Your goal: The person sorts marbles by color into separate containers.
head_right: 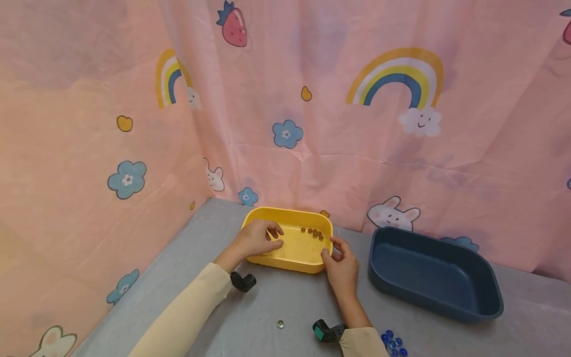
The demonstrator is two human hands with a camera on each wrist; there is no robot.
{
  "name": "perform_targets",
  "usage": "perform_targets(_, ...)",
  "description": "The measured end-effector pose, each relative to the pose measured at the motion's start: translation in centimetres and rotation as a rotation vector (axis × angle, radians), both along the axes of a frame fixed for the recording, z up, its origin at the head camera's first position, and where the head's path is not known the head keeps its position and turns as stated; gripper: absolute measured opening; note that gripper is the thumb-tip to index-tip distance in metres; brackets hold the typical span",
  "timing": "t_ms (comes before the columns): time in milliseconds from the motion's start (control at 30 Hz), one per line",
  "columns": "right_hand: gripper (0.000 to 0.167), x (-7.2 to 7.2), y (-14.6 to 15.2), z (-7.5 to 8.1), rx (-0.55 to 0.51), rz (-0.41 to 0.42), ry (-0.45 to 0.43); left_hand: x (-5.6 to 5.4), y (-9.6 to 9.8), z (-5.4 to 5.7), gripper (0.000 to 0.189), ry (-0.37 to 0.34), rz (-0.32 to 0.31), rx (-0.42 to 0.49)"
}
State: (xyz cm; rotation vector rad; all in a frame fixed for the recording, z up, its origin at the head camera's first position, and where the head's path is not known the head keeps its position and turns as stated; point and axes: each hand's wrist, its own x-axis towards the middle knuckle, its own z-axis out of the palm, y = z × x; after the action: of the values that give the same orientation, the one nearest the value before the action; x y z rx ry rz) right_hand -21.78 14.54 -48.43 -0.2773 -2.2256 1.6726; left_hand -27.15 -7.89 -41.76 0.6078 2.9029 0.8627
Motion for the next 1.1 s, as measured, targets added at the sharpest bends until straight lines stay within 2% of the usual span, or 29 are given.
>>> perform_targets(133,0.038,0.1,0.0,0.2,-0.009,-0.001,-0.009,0.5,-0.1,0.2,0.029,0.026,-0.020,0.005)
perform_targets(300,0.038,0.2,0.0,0.1,-0.001,-0.009,-0.008,1.4,-0.2,0.5,0.033,0.026,-0.029,0.014)
perform_targets(500,0.038,0.2,0.2,-0.1,-0.026,0.004,0.028,2.3,-0.3,1.0,0.033,0.053,-0.058,0.015)
perform_targets(733,0.038,0.1,0.3,-0.1,-0.015,0.012,0.020,3.5,-0.3,1.7,0.033,0.082,-0.094,0.005)
perform_targets(933,0.038,0.0,0.2,-0.1,-0.011,0.006,0.009,4.8,-0.4,1.9,0.031,0.128,-0.141,0.005)
perform_targets(1100,0.037,0.0,0.1,-0.1,-0.011,0.004,0.008,6.0,-0.9,1.6,0.029,0.167,-0.213,0.028)
